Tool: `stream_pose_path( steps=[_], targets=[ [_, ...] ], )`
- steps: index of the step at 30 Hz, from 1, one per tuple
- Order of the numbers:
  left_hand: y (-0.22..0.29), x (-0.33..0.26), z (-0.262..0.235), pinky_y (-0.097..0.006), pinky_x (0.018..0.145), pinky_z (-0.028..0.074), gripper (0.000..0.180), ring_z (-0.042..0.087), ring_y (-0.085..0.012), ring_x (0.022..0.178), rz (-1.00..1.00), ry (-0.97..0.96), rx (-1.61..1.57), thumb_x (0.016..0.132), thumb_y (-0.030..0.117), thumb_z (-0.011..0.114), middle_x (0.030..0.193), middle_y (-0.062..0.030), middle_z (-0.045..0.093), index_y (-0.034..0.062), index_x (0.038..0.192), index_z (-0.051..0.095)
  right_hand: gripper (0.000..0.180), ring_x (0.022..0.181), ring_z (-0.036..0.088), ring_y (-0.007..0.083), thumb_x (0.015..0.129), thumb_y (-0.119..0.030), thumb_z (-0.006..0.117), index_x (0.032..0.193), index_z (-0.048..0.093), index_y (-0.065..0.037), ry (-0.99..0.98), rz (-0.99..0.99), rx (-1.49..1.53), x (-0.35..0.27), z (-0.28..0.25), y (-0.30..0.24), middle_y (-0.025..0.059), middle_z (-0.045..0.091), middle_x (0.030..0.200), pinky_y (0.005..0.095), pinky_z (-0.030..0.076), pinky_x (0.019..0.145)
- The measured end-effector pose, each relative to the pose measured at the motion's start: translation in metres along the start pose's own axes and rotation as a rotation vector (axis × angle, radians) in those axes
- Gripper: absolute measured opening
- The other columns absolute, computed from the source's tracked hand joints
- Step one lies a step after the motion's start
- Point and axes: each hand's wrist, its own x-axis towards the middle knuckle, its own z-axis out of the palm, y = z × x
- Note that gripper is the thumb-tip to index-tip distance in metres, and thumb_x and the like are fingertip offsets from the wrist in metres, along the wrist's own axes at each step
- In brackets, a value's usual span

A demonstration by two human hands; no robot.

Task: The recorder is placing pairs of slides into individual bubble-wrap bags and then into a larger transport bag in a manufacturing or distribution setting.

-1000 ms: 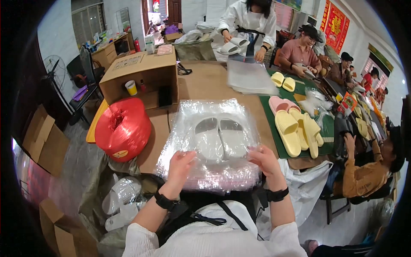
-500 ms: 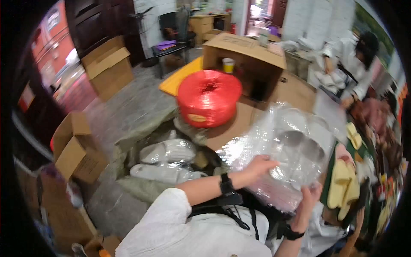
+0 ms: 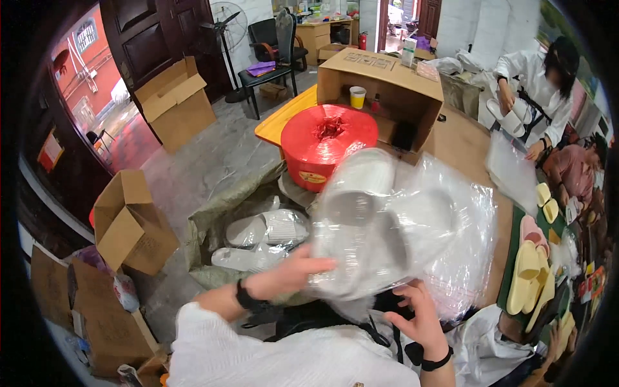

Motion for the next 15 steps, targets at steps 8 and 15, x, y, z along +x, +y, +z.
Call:
stream_pose_path(
  steps=[8,15],
  targets=[
    [0.032,-0.16,-0.131,-0.043,0.093,0.054,0.038,0.064,-0.0274,0.109,0.08,0.518,0.192,0.093,0.019,0.057,0.12,-0.0164,0.064,-0.0047,0.122,0.058,0.018,0.083,0.064,0.0172,0.08,-0.002,0.074,0.095,0.065,-0.003,0.24,0.111,0.111,-0.012,-0.003,0.029,0.0083,0.065,0.097,0.0268,0.053,0.065],
    [0.032,-0.073,-0.175,-0.043,0.086,0.058,0.03,0.065,-0.0323,0.105,0.151,0.584,0.19,0.095,0.016,0.048,0.114,-0.0178,0.065,-0.0004,0.116,0.06,0.01,0.074,0.061,0.0135,0.08,0.0,0.072,0.088,0.066,-0.002,0.308,0.15,0.089,-0.026,-0.003,0.034,0.0067,0.066,0.085,0.0253,0.049,0.062]
  ],
)
